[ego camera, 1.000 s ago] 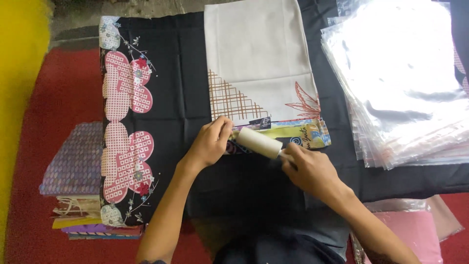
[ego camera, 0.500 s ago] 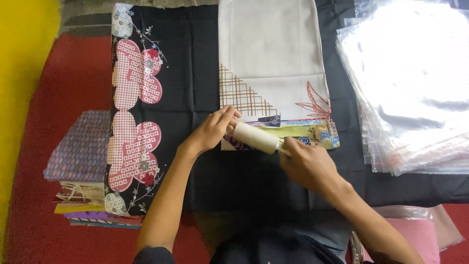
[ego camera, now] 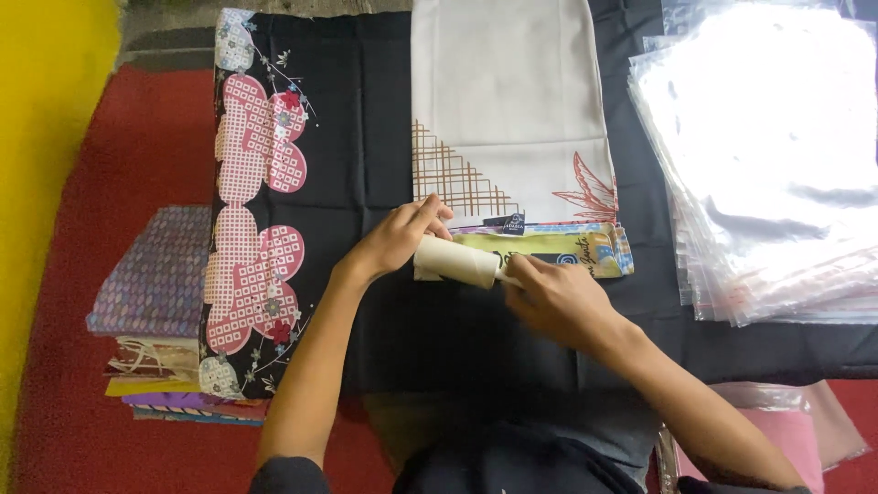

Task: The person uses a white cylindrical roller to smooth and roll a patterned fabric on a black work surface. They repeatedly roll the fabric, adjust its position, and continue rolling until the fabric is tightly wound around the roller.

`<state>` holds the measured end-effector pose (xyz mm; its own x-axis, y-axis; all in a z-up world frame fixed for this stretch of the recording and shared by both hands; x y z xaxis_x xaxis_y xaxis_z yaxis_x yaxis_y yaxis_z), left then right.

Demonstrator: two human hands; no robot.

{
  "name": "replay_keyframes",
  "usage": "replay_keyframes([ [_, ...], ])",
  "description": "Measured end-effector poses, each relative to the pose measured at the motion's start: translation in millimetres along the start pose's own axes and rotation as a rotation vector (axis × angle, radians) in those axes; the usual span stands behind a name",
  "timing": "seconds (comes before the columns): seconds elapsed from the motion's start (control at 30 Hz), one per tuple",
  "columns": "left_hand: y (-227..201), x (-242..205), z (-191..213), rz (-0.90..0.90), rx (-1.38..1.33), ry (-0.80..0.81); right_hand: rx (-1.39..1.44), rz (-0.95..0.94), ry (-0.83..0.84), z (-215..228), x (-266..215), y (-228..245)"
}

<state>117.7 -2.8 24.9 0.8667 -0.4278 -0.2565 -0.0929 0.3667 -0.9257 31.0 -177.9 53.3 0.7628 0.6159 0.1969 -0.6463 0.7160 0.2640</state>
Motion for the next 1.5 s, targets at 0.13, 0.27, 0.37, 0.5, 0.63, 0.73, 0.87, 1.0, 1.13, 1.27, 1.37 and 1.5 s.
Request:
replay_keyframes([
  [0.13,16,3,-4,0.010,-0.054,0.006,-0.005,0.078,0.017,-13,4,6],
  [0.27,7,-8,-2,-0.077,-0.078,-0.060,0.132,0.044,0.089,-7,14,2],
  [0.37,5,-20,11,-0.183,-0.210,-0.168,0.222,-0.033,0.250,-10,33,-13],
  [0.5,-18,-55,29,-0.343,-0.237,-0.354,0.471,-0.182,0.348,-17,55,-35],
  [0.63,-46,-71,11,-0.322,-0.081,-0.279,0.497,-0.283,0.292,-12,68,-52],
  [0.73,-43,-64,-7,-0.280,0.134,-0.207,0.448,-0.318,0.201,-3,53,-58],
  [0.87,-38,-55,-18,-0.433,0.509,-0.346,0.251,-0.400,-0.057,30,-1,-66],
  [1.0,-22,-40,-25,-0.517,0.738,-0.489,-0.106,-0.500,0.021,19,-61,-48],
  [1.13,5,-25,-33,-0.429,0.732,-0.486,0.090,-0.802,0.099,-17,-88,-47],
  [1.27,8,-21,-34,-0.345,0.786,-0.503,-0.023,-0.782,-0.030,-4,-82,-51],
  [1.37,11,-17,-32,-0.305,0.814,-0.484,-0.118,-0.774,-0.103,6,-81,-69],
  [1.5,18,-13,-33,-0.245,0.905,-0.446,-0.085,-0.843,-0.186,25,-98,-96],
])
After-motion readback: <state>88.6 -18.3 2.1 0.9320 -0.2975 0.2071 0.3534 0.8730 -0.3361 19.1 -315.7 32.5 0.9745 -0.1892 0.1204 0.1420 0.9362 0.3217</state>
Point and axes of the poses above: each hand's wrist, its own x-axis towards the middle knuckle, its own z-axis out of the back of the hand, y = z × x, the point moved 9 cm from there along x, towards the middle knuckle, and after that the axes turned 4 degrees about -x, right-handed, at the moved point
